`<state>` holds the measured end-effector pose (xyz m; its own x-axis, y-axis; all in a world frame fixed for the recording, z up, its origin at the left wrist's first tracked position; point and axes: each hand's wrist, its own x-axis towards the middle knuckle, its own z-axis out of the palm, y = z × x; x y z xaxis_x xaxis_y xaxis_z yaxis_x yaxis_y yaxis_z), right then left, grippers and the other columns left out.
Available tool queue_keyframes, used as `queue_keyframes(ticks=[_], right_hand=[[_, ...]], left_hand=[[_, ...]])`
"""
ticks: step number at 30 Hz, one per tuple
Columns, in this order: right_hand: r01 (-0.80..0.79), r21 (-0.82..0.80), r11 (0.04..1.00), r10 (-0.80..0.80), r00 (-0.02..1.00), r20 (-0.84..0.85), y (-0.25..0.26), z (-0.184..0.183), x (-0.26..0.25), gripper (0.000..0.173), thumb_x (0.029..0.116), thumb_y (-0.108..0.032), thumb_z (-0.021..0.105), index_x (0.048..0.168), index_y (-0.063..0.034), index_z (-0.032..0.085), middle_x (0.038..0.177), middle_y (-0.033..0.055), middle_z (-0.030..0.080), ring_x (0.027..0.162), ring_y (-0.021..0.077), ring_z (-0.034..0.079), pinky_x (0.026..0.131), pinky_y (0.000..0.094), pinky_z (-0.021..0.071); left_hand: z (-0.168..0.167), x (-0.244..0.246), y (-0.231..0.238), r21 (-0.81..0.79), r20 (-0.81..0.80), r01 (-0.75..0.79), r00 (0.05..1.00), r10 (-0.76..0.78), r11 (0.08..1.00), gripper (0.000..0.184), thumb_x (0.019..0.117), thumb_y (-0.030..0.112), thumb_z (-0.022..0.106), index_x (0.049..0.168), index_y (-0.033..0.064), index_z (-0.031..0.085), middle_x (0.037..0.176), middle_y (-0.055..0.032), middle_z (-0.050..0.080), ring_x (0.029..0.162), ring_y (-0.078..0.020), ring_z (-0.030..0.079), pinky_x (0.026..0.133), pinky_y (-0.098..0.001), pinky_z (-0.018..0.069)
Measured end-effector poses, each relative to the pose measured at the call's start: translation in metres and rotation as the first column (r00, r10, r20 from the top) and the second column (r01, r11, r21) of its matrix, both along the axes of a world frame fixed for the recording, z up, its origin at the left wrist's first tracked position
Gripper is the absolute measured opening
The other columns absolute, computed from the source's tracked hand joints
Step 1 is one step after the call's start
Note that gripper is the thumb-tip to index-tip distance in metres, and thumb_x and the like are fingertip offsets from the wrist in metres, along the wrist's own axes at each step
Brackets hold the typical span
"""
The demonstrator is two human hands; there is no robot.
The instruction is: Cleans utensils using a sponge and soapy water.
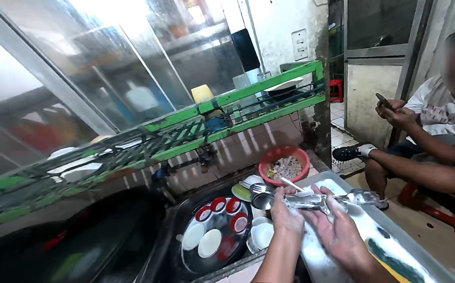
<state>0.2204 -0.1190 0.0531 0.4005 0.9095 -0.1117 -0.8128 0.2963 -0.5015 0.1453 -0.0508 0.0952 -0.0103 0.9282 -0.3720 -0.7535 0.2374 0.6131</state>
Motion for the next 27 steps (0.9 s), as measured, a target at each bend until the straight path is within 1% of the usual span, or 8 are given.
queue_keyframes(ticks=[3, 7, 9, 12, 15, 17, 21, 27], right_hand=[[0.092, -0.041, 0.995, -0.094, 0.993, -0.065, 0.002, 0.009, 0.002, 0.031, 0.1106, -0.019, 0.035, 0.126, -0.0016, 0.056, 0.125, 0.0172, 0.067, 0.107, 0.0292, 0.069, 0.089, 0.0474, 0.0589], [0.130, -0.104, 0.986, -0.131, 0.991, 0.001, -0.004, 0.008, 0.028, 0.030, 0.1110, -0.017, 0.036, 0.126, 0.0004, 0.055, 0.116, 0.0168, 0.071, 0.098, 0.0261, 0.071, 0.081, 0.0408, 0.0607], [0.118, -0.082, 0.990, -0.110, 0.989, 0.101, -0.007, 0.006, 0.044, 0.027, 0.1097, -0.011, 0.037, 0.124, 0.0046, 0.055, 0.108, 0.0201, 0.072, 0.094, 0.0274, 0.073, 0.078, 0.0399, 0.0620], [0.057, -0.134, 0.989, -0.013, 0.950, 0.312, -0.010, 0.015, 0.065, 0.018, 0.1042, -0.001, 0.044, 0.113, 0.0076, 0.058, 0.090, 0.0201, 0.074, 0.083, 0.0284, 0.075, 0.077, 0.0418, 0.0630], [-0.029, -0.304, 0.952, 0.166, 0.884, 0.436, -0.005, 0.032, 0.067, 0.015, 0.1007, 0.002, 0.052, 0.114, 0.0048, 0.058, 0.080, 0.0138, 0.070, 0.069, 0.0213, 0.071, 0.066, 0.0340, 0.0616], [-0.027, -0.361, 0.932, 0.190, 0.885, 0.425, 0.004, 0.035, 0.060, 0.018, 0.1009, -0.001, 0.056, 0.118, 0.0032, 0.059, 0.083, 0.0114, 0.069, 0.070, 0.0180, 0.069, 0.065, 0.0318, 0.0600], [0.055, -0.331, 0.942, 0.020, 0.975, 0.221, 0.019, 0.023, 0.046, 0.026, 0.1012, -0.007, 0.058, 0.126, -0.0005, 0.058, 0.093, 0.0116, 0.068, 0.080, 0.0174, 0.068, 0.069, 0.0340, 0.0595], [0.048, -0.279, 0.959, 0.077, 0.904, 0.421, 0.012, 0.001, 0.049, 0.037, 0.1014, -0.019, 0.060, 0.135, -0.0039, 0.056, 0.114, 0.0122, 0.069, 0.102, 0.0189, 0.069, 0.086, 0.0375, 0.0597]], left_hand=[[-0.001, -0.009, 0.006, 0.006, 0.006, -0.020, 1.000, 0.020, 1.000, 0.012, 0.1035, 0.012, 0.045, 0.097, 0.0052, 0.052, 0.078, -0.0094, 0.057, 0.069, -0.0215, 0.061, 0.066, -0.0383, 0.0569], [0.001, -0.037, 0.031, 0.042, 0.046, -0.105, 0.994, 0.103, 0.994, 0.020, 0.1045, 0.017, 0.046, 0.087, 0.0078, 0.050, 0.069, -0.0071, 0.055, 0.061, -0.0222, 0.060, 0.063, -0.0420, 0.0586], [0.002, -0.052, 0.039, 0.104, 0.018, -0.085, 0.996, 0.083, 0.991, 0.014, 0.1074, 0.018, 0.043, 0.098, 0.0106, 0.050, 0.064, -0.0015, 0.049, 0.049, -0.0151, 0.053, 0.052, -0.0324, 0.0555], [0.003, -0.059, 0.043, 0.156, -0.114, 0.115, 0.989, -0.097, 0.981, 0.018, 0.1088, 0.019, 0.044, 0.107, 0.0054, 0.055, 0.064, -0.0020, 0.049, 0.043, -0.0111, 0.045, 0.042, -0.0250, 0.0467], [0.012, -0.041, 0.027, 0.075, -0.309, 0.486, 0.842, -0.443, 0.871, 0.029, 0.1104, 0.021, 0.042, 0.109, -0.0014, 0.061, 0.079, -0.0120, 0.068, 0.063, -0.0207, 0.066, 0.059, -0.0349, 0.0582], [0.008, -0.019, 0.011, 0.038, -0.371, 0.647, 0.717, -0.590, 0.762, 0.029, 0.1107, 0.018, 0.041, 0.118, -0.0033, 0.060, 0.098, -0.0157, 0.074, 0.084, -0.0249, 0.074, 0.070, -0.0395, 0.0617], [-0.019, 0.006, -0.018, -0.069, -0.543, 0.740, 0.535, -0.648, 0.669, 0.039, 0.1063, 0.033, 0.056, 0.132, 0.0043, 0.057, 0.109, -0.0101, 0.070, 0.096, -0.0178, 0.069, 0.084, -0.0372, 0.0595], [-0.046, 0.008, -0.031, -0.005, -0.598, 0.856, 0.411, -0.688, 0.517, 0.053, 0.0955, 0.014, 0.068, 0.138, -0.0006, 0.040, 0.097, -0.0106, 0.067, 0.080, -0.0165, 0.069, 0.074, -0.0330, 0.0610]])
